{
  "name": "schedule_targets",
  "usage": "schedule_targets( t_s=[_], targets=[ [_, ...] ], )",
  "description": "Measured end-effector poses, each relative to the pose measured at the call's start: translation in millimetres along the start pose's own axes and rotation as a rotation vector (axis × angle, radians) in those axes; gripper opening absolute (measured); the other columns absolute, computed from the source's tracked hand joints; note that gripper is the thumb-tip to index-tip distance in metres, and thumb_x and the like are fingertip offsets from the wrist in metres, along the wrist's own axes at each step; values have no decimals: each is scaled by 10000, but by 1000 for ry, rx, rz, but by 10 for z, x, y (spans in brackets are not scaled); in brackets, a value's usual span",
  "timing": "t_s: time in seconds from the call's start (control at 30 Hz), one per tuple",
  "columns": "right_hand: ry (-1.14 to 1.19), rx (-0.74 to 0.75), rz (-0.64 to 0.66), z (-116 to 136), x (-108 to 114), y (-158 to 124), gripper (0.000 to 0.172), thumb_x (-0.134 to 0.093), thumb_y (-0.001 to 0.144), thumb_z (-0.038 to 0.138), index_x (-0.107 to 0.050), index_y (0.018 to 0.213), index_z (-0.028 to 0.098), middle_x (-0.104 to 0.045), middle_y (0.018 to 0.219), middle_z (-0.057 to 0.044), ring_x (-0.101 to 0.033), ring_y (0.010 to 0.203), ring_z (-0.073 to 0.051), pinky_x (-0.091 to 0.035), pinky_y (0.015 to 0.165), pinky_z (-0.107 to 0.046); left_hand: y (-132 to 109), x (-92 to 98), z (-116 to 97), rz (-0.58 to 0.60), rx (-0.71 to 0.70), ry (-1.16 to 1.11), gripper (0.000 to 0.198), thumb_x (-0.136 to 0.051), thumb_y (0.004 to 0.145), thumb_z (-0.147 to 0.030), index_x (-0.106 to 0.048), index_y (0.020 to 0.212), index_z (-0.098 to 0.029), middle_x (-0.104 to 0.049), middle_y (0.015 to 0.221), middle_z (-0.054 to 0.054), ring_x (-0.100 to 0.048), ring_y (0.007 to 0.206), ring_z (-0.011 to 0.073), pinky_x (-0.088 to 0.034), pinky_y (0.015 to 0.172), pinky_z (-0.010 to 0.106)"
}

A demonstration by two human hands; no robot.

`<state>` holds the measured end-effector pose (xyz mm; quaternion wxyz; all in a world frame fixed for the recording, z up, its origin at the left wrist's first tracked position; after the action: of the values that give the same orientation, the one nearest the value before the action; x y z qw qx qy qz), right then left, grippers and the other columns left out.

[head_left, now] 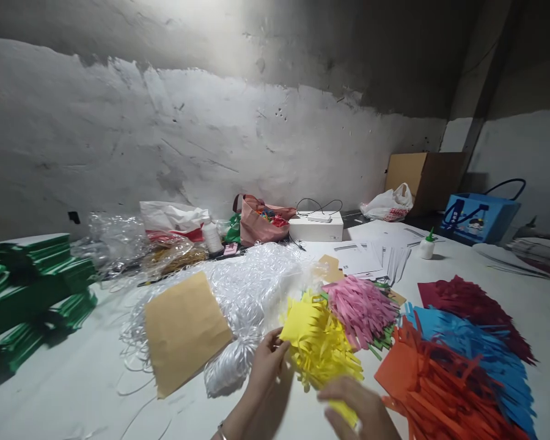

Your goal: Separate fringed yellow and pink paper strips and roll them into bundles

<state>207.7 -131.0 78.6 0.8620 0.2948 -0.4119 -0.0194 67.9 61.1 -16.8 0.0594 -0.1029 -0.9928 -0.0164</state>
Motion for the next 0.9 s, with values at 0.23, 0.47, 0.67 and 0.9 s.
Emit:
schedule_targets(
  t_s=[0.23, 0.47, 0.67, 0.9],
  targets=[
    [-217, -42, 99, -542, -465, 1020, 100, -689, 838, 92, -701, 896, 173, -713, 979, -114, -627, 1005, -296, -415, 1041, -534, -76, 15, 221, 28, 72, -206, 171, -642, 987, -321, -630, 972, -151, -584, 728, -61, -507, 501, 64, -451, 459, 192],
    [-183, -156, 76, -794, -482, 930, 169, -654, 837, 40, -684, 754, 184, -703, 848, -50, -613, 907, -225, -438, 931, -386, -124, -69, 186, 56, 61, -253, 275, -681, 941, -432, -656, 995, -163, -495, 595, -100, -427, 428, 57, -373, 422, 187],
    [-53, -331, 21, -886, -462, 924, 228, -744, 735, 21, -604, 650, 180, -666, 731, 13, -629, 729, -152, -457, 670, -248, -197, -56, 9, 44, -30, -184, 411, -789, 755, -580, -756, 918, -205, -588, 633, -28, -493, 512, 107, -361, 451, 208],
    [-19, -249, 107, -861, -341, 1120, 217, -776, 804, 139, -604, 678, 178, -666, 711, 22, -640, 684, -143, -480, 626, -238, -190, 26, -116, 30, -174, -46, 343, -715, 810, -540, -762, 820, -201, -676, 777, 50, -602, 749, 209, -484, 706, 321]
  ],
)
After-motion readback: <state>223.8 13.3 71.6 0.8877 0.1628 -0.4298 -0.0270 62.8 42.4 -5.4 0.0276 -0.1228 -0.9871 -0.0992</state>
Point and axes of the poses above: each hand's wrist, its own y-axis towards the middle knuckle, its own x-axis out of the back of the hand, z = x × y, the point moved 6 cm from there along y, towards the middle knuckle
